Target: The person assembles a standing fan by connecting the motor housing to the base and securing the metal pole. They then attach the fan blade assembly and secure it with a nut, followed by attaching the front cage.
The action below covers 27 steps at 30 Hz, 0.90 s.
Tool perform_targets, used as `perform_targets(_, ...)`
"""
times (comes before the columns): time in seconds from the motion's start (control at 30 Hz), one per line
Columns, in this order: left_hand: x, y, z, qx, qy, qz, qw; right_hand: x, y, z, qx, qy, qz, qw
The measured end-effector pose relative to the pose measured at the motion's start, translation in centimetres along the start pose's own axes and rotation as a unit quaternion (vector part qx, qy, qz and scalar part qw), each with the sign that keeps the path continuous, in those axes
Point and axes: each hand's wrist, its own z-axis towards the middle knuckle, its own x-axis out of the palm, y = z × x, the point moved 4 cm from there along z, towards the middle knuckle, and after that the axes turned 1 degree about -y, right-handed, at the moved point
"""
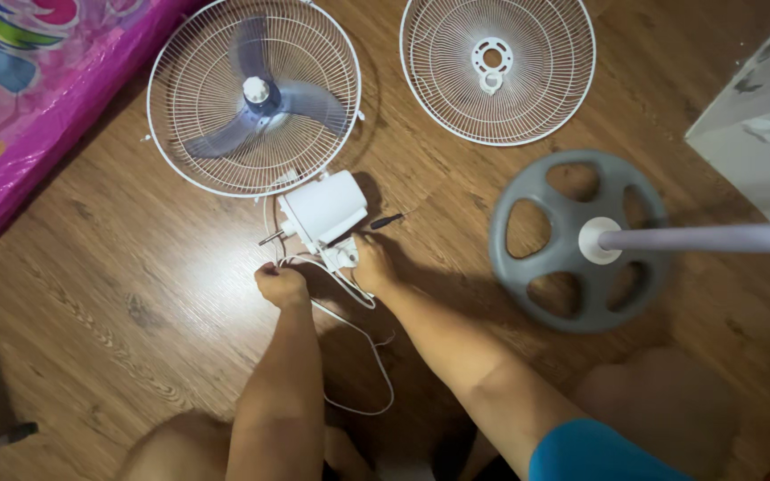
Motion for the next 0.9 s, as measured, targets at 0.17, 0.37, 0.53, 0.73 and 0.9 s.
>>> perform_targets(0.17, 0.4, -0.5, -2.0, 0.003, 0.038, 0.013, 0.999, -1.4, -1.0, -0.5, -0.095, -0.002, 0.058, 0.994)
perform_targets(0.37, -1.2, -8.5, -8.1, 0.026, -0.162, -0.107, 0.981, -12.0, 0.7, -1.7, -0.061, -0.022, 0.112, 0.992)
perform_targets(0.53, -0.9, -22.4, -16.5, 0.177, -0.017, -0.314, 0.933, -28.1, 3.9, -5.2, -0.093, -0.172, 0.133, 0.972)
perform_targets(0.73, -0.2, -37.4, -32.1, 0.339, 0.285, -0.397, 0.804, -45.1, 5.1, -11.9, -0.1, -0.275, 0.217, 0.931)
perform_targets(0.9, -1.3, -43.1, -45.6, 0.369, 0.533, -0.357, 0.673, -53.0, 4.3, -20.0, -0.146, -0.349, 0.203, 0.903)
